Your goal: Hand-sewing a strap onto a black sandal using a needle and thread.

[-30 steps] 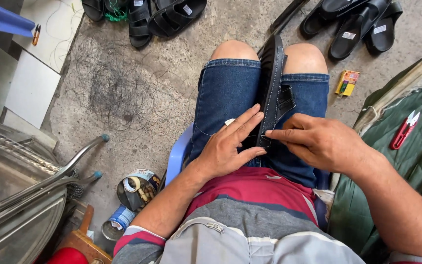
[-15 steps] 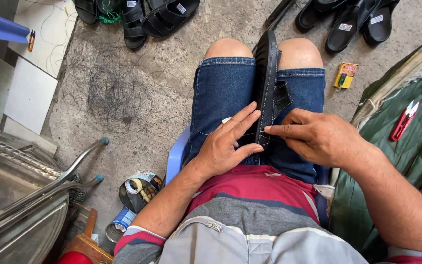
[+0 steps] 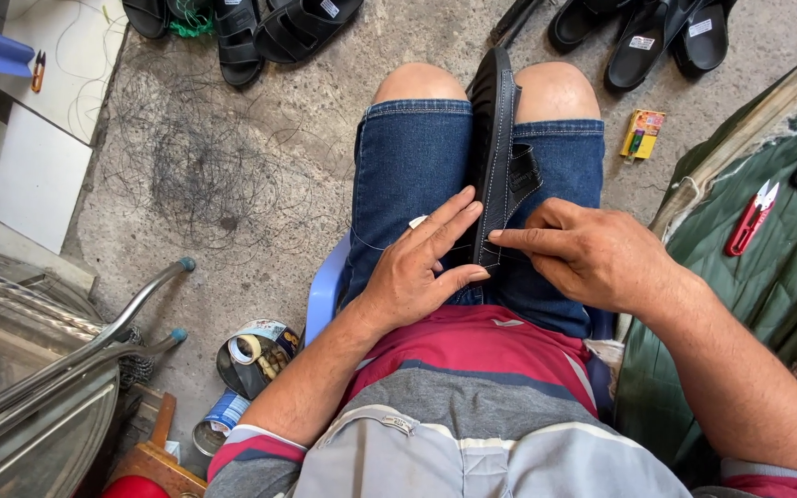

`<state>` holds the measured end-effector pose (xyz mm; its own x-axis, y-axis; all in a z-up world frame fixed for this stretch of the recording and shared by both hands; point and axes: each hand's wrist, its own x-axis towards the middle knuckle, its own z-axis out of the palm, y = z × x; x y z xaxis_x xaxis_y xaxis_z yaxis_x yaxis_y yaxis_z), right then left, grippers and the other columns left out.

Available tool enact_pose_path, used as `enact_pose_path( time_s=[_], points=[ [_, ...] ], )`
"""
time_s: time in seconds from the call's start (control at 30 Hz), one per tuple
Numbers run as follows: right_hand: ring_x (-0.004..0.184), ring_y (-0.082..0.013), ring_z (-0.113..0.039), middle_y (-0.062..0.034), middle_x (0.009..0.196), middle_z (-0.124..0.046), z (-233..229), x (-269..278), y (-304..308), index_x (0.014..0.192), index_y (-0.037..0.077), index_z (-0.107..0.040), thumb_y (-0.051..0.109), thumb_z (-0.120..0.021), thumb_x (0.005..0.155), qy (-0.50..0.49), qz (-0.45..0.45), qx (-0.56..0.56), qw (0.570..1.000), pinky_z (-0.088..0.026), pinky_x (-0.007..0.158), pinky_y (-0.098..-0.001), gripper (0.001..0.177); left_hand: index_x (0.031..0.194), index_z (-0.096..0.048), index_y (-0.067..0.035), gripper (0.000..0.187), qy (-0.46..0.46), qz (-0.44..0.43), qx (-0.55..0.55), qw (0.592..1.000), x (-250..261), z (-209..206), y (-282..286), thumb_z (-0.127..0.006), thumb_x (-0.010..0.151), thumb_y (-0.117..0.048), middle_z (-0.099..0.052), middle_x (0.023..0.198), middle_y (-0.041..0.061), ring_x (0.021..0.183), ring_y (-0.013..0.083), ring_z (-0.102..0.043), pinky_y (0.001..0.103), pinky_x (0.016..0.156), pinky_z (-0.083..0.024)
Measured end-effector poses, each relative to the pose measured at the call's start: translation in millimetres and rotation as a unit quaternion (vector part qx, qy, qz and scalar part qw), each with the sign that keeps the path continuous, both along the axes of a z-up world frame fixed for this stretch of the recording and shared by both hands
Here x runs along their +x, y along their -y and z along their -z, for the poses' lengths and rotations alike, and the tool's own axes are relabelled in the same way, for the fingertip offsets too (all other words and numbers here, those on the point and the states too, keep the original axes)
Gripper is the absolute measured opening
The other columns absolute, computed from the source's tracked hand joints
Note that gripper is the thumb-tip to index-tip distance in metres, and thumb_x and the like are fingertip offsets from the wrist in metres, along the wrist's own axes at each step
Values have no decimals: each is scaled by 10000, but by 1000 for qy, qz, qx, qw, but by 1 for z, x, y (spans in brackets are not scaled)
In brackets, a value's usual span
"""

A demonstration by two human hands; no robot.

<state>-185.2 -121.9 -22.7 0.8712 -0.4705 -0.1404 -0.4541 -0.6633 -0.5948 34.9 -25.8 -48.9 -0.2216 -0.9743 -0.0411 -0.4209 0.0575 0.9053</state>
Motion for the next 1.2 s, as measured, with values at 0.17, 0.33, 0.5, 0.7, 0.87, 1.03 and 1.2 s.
enact_pose_path(
  time_s=[0.17, 0.33, 0.5, 0.7, 0.87, 1.03, 1.2],
  points=[
    [686, -201, -584, 13, 915, -549, -2, 0, -2, 1211, 303, -551, 162, -519, 821, -13, 5, -21, 1000, -476, 462, -364, 416, 1364, -342, -199, 625, -4, 0, -13, 1000, 0, 3, 0, -689, 845, -247, -332, 1459, 55, 1175, 174, -547, 191, 631, -565],
    [620, -178, -599, 51, 885, -540, -23, 11, -14, 1162, 341, -568, 297, -542, 815, -119, -7, -163, 979, -495, 452, -323, 351, 1439, -145, -95, 755, 0, 81, -55, 995, 8, 6, 1, -661, 888, -136, -145, 1513, 193, 1408, 306, -302, 345, 1127, -324],
    [563, -165, -562, 61, 814, -520, -27, 16, -23, 1169, 333, -568, 320, -534, 817, -144, -12, -227, 963, -482, 451, -301, 354, 1443, -137, -124, 860, 4, 83, -16, 996, 4, 11, 8, -728, 819, -171, -144, 1523, 140, 1406, 272, -297, 355, 1100, -347],
    [573, -167, -556, 61, 800, -527, -18, 16, -24, 1155, 281, -583, 284, -539, 820, -124, -5, -229, 965, -466, 472, -286, 338, 1447, -150, -134, 885, 6, 81, -5, 997, 2, 14, 11, -749, 798, -175, -140, 1532, 106, 1419, 223, -281, 340, 1059, -381],
    [760, -155, -619, 63, 861, -571, 18, 7, -24, 983, 248, -654, 166, -601, 757, 25, 74, -129, 989, -507, 586, -269, 246, 1440, -267, -188, 790, -18, 27, -37, 999, 0, 20, 13, -720, 799, -279, -237, 1507, 48, 1286, 230, -437, 330, 979, -429],
    [755, -172, -634, 51, 831, -594, 29, 9, -24, 931, 212, -670, 128, -643, 747, 89, 110, -85, 986, -501, 590, -280, 204, 1453, -238, -205, 830, -32, 58, -9, 998, 3, 22, 16, -732, 790, -283, -203, 1526, 22, 1310, 208, -425, 314, 970, -426],
    [677, -180, -609, 31, 805, -578, 13, 19, -13, 947, 185, -641, 140, -630, 800, 67, 65, -101, 990, -472, 523, -303, 154, 1455, -190, -202, 886, 4, 73, -9, 997, 1, 23, 16, -755, 776, -270, -159, 1537, 26, 1343, 177, -411, 312, 971, -430]
  ],
)
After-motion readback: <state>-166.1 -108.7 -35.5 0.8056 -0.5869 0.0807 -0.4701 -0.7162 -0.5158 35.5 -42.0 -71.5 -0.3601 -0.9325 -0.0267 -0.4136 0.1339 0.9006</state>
